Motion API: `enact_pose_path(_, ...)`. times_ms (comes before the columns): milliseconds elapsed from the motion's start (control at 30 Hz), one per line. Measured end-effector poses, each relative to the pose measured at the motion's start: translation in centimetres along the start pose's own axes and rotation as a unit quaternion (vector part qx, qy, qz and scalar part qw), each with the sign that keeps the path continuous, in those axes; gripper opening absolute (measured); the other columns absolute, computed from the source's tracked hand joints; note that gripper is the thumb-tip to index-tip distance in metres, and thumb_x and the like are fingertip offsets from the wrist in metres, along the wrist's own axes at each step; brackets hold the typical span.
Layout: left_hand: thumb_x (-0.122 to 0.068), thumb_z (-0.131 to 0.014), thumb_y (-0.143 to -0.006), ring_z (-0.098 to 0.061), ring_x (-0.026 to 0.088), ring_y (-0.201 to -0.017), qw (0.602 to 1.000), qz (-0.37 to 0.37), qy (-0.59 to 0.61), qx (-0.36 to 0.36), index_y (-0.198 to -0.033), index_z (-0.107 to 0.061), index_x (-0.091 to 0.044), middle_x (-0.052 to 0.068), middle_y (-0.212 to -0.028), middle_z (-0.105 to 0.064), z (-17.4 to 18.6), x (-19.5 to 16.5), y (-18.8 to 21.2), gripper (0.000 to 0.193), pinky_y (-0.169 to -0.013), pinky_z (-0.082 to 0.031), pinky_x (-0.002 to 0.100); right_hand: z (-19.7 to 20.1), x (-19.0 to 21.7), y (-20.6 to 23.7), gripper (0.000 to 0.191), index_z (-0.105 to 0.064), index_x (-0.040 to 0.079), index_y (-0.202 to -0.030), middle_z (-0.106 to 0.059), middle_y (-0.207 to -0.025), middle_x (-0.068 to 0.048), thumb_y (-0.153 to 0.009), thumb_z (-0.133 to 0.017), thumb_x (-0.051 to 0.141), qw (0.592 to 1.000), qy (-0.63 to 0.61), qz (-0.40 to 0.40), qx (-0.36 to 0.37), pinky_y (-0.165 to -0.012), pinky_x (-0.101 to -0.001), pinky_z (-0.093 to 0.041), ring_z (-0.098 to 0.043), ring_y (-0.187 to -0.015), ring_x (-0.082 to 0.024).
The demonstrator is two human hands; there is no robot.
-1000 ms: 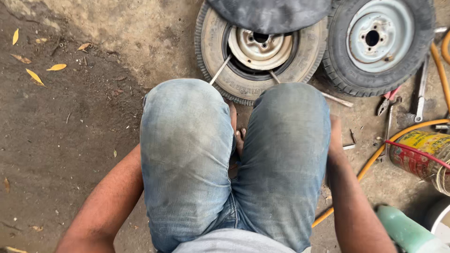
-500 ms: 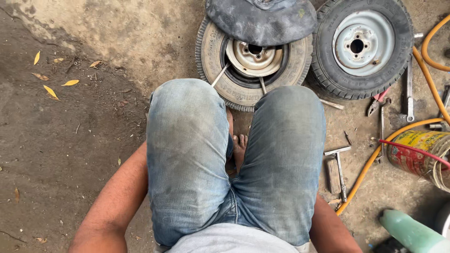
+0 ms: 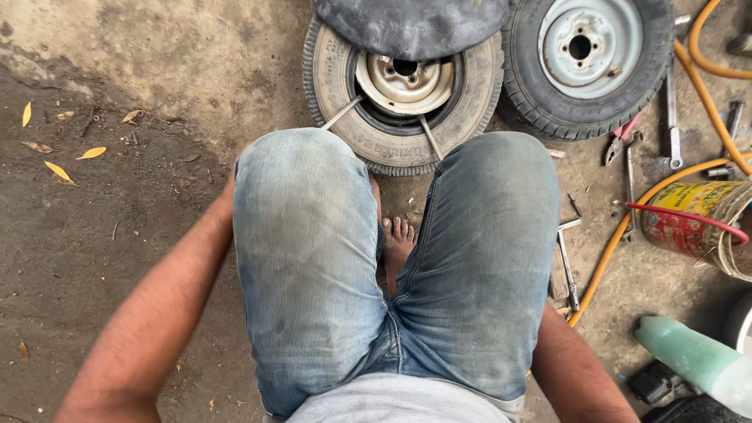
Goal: The person removes a tire inner tube from a wheel rim using tire levers and hands, then reinserts the tube into the tire and seats it onto the rim. The person uses tire levers to pry the tire bead over the rim edge and adjusts the tube by hand.
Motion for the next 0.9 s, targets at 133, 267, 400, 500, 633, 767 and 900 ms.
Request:
enact_pose_path(133,-0.022,-0.076,-0.092,-0.071,0.023,-0.076,0.985,-0.006,0.169,0.030,-0.100,-0.077,-0.003,0.012,-0.088,-0.074,-5.2,3.8,3.2,0.021,-0.071,-0.057,0.035,0.3,0.5,-2.3,0.029,-0.071,0.000,-0.114,-0.073,-0.095,-0.010,-0.102,-0.071,0.026,1.000,0.008,0.001,0.002,-0.075,-0.0353,-0.054,-0.068,-0.086,-0.022)
enact_pose_path(267,-0.021,-0.074,-0.094,-0.071,0.022,-0.076,0.974,0.002,0.224,0.025,-0.100,-0.075,-0.003,0.012,-0.087,-0.073,-7.2,4.8,5.4,0.020,-0.070,-0.058,0.035,0.7,1.0,-3.7,0.028,-0.071,0.000,-0.113,-0.072,-0.094,-0.010,-0.102,-0.072,0.026,1.000,0.013,0.000,0.006,-0.074,-0.0343,-0.053,-0.068,-0.084,-0.021)
enact_pose_path(400,-0.020,-0.072,-0.096,-0.071,0.022,-0.075,0.970,0.013,0.242,0.006,-0.101,-0.074,-0.003,0.012,-0.087,-0.073,-6.6,5.9,6.9,0.018,-0.070,-0.058,0.035,1.2,1.0,-4.1,0.028,-0.071,0.000,-0.112,-0.072,-0.093,-0.009,-0.103,-0.072,0.026,1.000,0.022,0.003,0.013,-0.073,-0.0334,-0.053,-0.067,-0.083,-0.020)
enact_pose_path(500,-0.019,-0.071,-0.098,-0.071,0.021,-0.074,0.968,0.024,0.249,-0.009,-0.101,-0.073,-0.003,0.011,-0.087,-0.073,-6.2,6.6,7.6,0.017,-0.070,-0.059,0.035,1.5,0.4,-3.9,0.028,-0.071,0.000,-0.112,-0.072,-0.092,-0.009,-0.104,-0.072,0.027,1.000,0.021,0.001,0.018,-0.072,-0.0327,-0.053,-0.067,-0.082,-0.019)
enact_pose_path(633,-0.018,-0.069,-0.100,-0.071,0.021,-0.074,0.965,0.045,0.258,-0.019,-0.102,-0.072,-0.002,0.011,-0.087,-0.073,-6.3,6.6,8.3,0.016,-0.069,-0.059,0.035,2.0,-0.3,-3.4,0.028,-0.071,0.000,-0.111,-0.071,-0.091,-0.008,-0.104,-0.073,0.027,1.000,0.018,-0.006,0.019,-0.071,-0.0318,-0.053,-0.066,-0.080,-0.018)
enact_pose_path(767,-0.017,-0.067,-0.102,-0.071,0.020,-0.073,0.957,0.073,0.278,-0.026,-0.103,-0.070,-0.002,0.011,-0.086,-0.072,-6.2,7.0,9.4,0.015,-0.069,-0.060,0.035,1.8,-0.8,-3.2,0.027,-0.071,0.000,-0.110,-0.071,-0.089,-0.008,-0.105,-0.073,0.027,1.000,0.015,-0.016,0.020,-0.070,-0.0309,-0.053,-0.066,-0.079,-0.017)
enact_pose_path(900,-0.016,-0.065,-0.105,-0.071,0.020,-0.072,0.949,0.094,0.300,-0.026,-0.103,-0.069,-0.002,0.010,-0.086,-0.072,-6.1,9.2,9.6,0.015,-0.068,-0.061,0.035,0.9,-1.7,-3.5,0.027,-0.071,0.000,-0.110,-0.070,-0.088,-0.007,-0.106,-0.073,0.027,0.999,0.013,-0.022,0.028,-0.069,-0.0300,-0.053,-0.065,-0.077,-0.016)
Point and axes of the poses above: each hand's wrist, its own y-axis away from the middle knuckle, its own z-axis out of the back of the hand, x = y × z, the point moved 10 cm from there along -y, towards the middle knuckle
